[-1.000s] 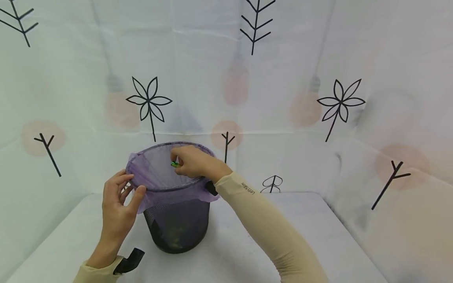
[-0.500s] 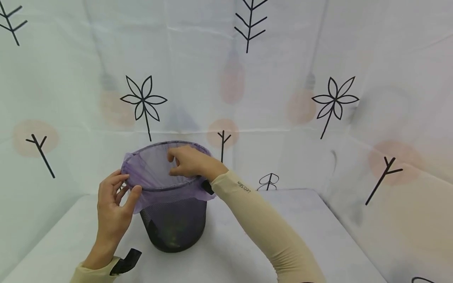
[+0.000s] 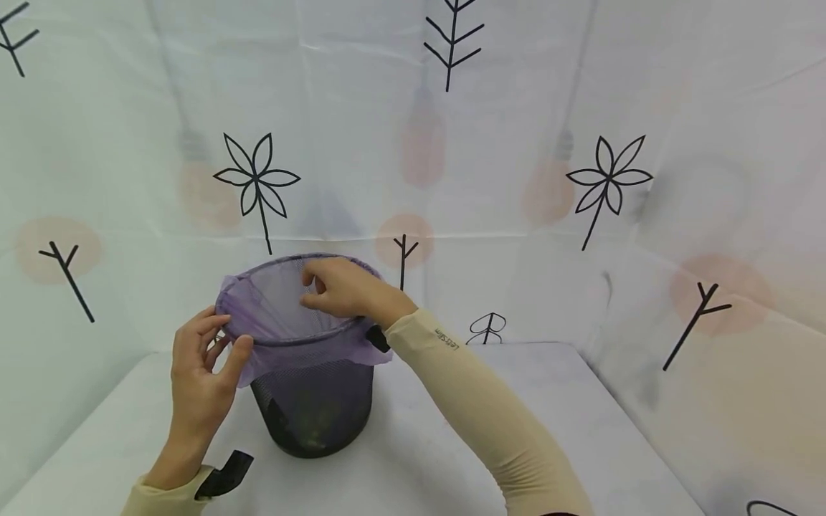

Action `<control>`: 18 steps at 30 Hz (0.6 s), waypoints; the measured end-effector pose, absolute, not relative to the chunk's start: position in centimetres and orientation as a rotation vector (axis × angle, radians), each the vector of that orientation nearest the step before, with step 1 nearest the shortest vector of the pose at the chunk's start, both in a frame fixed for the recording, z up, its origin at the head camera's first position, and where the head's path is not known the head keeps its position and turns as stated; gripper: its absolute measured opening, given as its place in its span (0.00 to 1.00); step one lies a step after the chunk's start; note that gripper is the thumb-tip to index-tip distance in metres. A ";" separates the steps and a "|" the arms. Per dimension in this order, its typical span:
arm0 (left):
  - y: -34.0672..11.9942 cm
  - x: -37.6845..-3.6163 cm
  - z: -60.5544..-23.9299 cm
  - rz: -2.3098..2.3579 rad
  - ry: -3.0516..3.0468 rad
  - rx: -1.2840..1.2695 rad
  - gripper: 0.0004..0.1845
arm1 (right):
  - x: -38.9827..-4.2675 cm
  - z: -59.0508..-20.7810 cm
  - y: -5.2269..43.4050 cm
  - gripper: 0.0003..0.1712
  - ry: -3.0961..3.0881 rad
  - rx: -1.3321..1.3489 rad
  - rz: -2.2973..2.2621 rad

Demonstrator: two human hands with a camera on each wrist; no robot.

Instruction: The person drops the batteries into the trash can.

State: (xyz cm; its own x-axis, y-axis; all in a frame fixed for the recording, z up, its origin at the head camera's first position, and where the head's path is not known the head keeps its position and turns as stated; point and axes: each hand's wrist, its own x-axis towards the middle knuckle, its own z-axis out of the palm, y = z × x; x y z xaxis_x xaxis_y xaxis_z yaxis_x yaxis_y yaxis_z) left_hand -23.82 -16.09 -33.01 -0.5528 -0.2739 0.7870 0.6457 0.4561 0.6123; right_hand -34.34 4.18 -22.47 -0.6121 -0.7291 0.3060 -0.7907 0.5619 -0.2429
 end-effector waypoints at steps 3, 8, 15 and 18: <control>-16.2 -23.9 -32.8 -1.250 -1.792 -0.321 0.25 | -34.0 -22.2 5.0 0.16 -2.551 1.286 0.584; -16.8 -23.7 -32.6 -1.200 -1.837 -0.337 0.30 | -33.0 -21.9 7.6 0.14 -2.425 1.270 0.629; -18.4 -23.2 -32.8 -1.014 -1.837 -0.373 0.35 | -31.1 -23.3 12.5 0.12 -2.297 1.215 0.660; -19.5 -23.0 -32.8 -0.934 -1.879 -0.383 0.36 | -30.3 -24.3 14.7 0.11 -2.292 1.168 0.651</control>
State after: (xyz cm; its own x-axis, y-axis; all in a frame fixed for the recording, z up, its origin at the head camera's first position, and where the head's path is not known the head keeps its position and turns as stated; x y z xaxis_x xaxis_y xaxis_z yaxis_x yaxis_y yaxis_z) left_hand -23.04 -19.49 -32.82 -0.4839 -0.1280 0.8657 0.6127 0.6568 0.4396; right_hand -30.29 14.71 -24.31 -0.5185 -0.6010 0.6082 -0.8310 0.5218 -0.1928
